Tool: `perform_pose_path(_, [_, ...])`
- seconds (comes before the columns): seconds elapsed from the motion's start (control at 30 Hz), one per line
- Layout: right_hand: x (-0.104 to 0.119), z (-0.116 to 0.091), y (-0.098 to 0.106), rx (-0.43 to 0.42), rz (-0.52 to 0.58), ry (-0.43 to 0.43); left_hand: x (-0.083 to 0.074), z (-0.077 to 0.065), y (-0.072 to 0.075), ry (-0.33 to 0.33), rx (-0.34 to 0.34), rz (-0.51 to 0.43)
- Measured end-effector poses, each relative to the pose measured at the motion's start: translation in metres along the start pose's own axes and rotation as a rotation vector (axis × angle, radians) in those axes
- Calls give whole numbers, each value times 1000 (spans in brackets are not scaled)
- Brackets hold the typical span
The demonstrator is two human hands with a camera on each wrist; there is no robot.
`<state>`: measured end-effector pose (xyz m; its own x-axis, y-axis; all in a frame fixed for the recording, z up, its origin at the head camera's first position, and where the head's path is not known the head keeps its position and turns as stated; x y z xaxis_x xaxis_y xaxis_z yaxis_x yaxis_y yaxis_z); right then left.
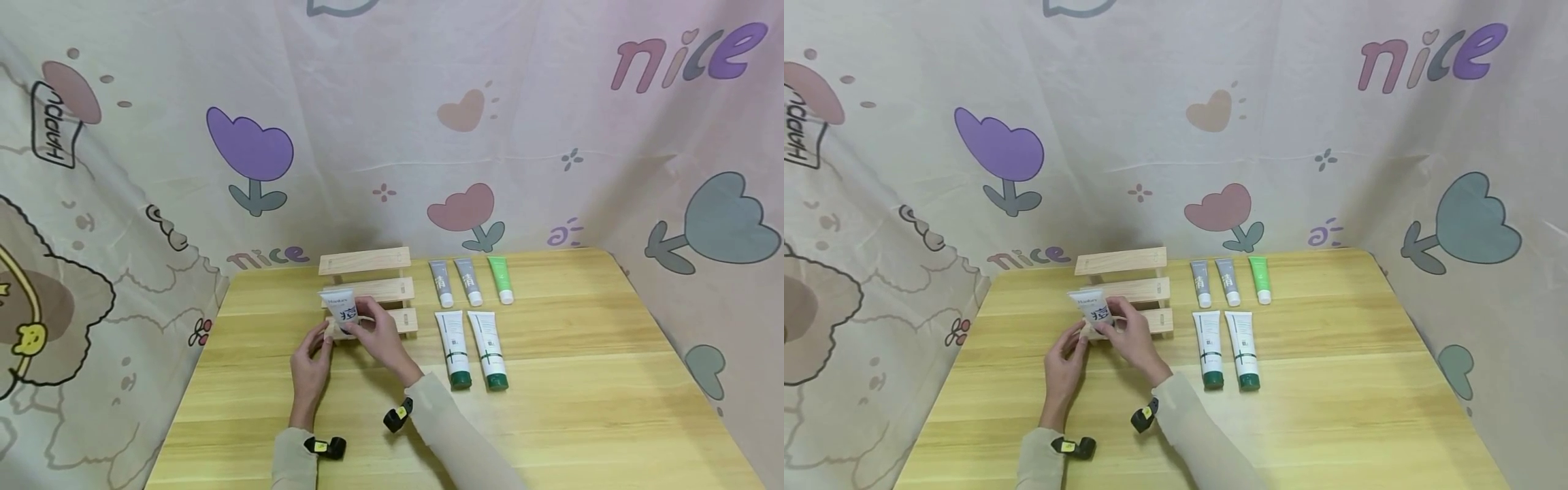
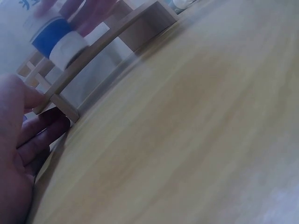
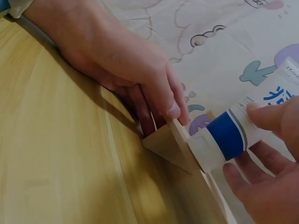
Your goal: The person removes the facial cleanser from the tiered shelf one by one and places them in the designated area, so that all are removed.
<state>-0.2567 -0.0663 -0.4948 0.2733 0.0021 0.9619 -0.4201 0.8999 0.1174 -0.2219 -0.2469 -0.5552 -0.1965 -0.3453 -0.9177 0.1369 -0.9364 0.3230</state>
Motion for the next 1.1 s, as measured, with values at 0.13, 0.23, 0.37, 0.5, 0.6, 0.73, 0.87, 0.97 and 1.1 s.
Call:
perform_pose_path(0.13, [4, -5, 4, -9, 4, -3, 0, -1, 0, 6, 1, 8])
perform_pose_path(0.23, [9, -11, 9, -13, -1, 7, 0, -1, 0, 9, 1, 19])
perform_pose_path(0.37, [16, -21, 17, -21, 6, 5, 1, -1, -1, 8, 3, 27])
perform_pose_path(0.5, [22, -32, 27, -40, 33, -21, -1, -1, -1, -10, 1, 26])
perform_pose_path(0.6, [25, -39, 35, -67, 54, -47, -2, -1, -1, -26, -1, 32])
perform_pose_path(0.73, [27, -53, 45, -99, 77, -106, -9, -3, -1, -45, 0, 33])
perform_pose_path(0.87, [21, -67, 54, -140, 76, -116, -35, -6, 0, -78, 6, 20])
perform_pose_path(0.97, [16, -76, 60, -173, 91, -109, -48, -7, 0, -93, 14, 24])
perform_pose_path(1.1, [17, -90, 69, -213, 120, -114, -50, -7, 1, -87, 14, 43])
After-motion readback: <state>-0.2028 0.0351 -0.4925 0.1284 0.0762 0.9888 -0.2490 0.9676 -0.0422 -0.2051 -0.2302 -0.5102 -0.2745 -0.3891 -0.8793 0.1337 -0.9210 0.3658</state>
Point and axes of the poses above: each hand's wrist, its own z-axis towards the middle knuckle, its own y-axis out of the back of the hand, x = y × z, the point moved 9 cm from there along z, towards the middle knuckle, and after that the axes turned 12 degrees about x, right-handed, at the moved point
